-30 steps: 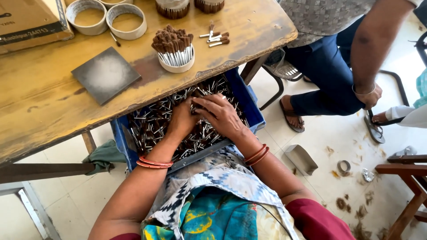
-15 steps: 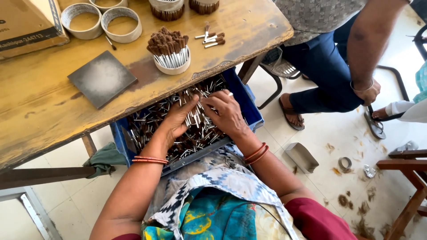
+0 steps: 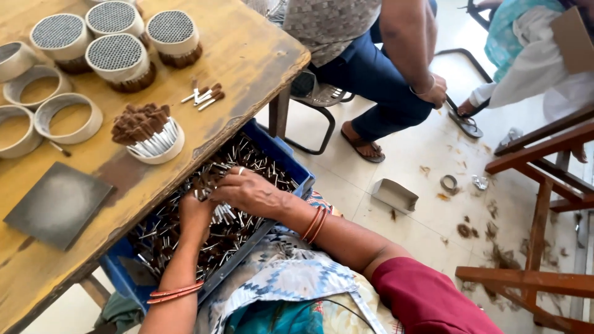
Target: The person is inserting bundles of bristles into circular brush bases and sorting metal pins in an industrial workshop.
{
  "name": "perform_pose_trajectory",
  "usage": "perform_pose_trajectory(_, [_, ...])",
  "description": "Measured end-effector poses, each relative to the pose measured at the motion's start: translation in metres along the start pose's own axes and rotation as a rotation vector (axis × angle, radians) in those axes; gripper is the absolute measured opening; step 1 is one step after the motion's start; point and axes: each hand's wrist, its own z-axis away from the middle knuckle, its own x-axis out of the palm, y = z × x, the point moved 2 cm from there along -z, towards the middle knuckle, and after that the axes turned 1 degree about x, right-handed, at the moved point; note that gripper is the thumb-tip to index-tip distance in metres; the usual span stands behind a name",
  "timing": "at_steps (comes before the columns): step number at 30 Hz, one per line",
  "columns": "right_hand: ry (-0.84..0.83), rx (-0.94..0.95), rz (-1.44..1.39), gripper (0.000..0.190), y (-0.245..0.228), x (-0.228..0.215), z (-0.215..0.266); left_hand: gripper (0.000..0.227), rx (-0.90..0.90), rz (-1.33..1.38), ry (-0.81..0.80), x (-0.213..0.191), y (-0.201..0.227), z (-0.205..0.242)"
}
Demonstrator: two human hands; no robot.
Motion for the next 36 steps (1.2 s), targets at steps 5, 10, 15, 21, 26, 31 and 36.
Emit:
perform_pose_trajectory(5, [-0.061,0.095,-0.052,0.022,0.001,0.007,0.002,0.039,0.063,-0.074,0.006,-0.007,0.017,0.008])
perform_pose_trajectory(10, [0.037,0.197,-0.184,0.030,0.008,0.009,0.007,0.042,0.227,-0.233,-0.045,0.000,-0.005,-0.003])
perform_pose_trajectory(15, [-0.035,0.087,-0.204,0.047,0.001,0.007,0.008,0.040,0.067,-0.164,-0.081,0.005,-0.036,-0.013])
perform_pose_trajectory(21, [0.046,0.001,-0.367,0.035,-0.002,0.011,0.009,0.034,-0.121,0.366,-0.115,0.003,-0.056,-0.021])
perform_pose_trajectory(26, [0.084,0.127,-0.291,0.034,0.007,0.005,0.011,0.038,-0.371,0.771,-0.200,0.001,-0.003,-0.005])
perform_pose_trajectory(31, [0.052,0.232,-0.102,0.024,-0.007,-0.010,0.005,0.044,-0.378,0.983,-0.161,-0.007,-0.035,-0.018])
perform_pose_trajectory(36, [0.059,0.214,-0.153,0.037,-0.012,-0.023,-0.005,0.053,-0.353,0.781,-0.145,-0.011,0.016,0.011])
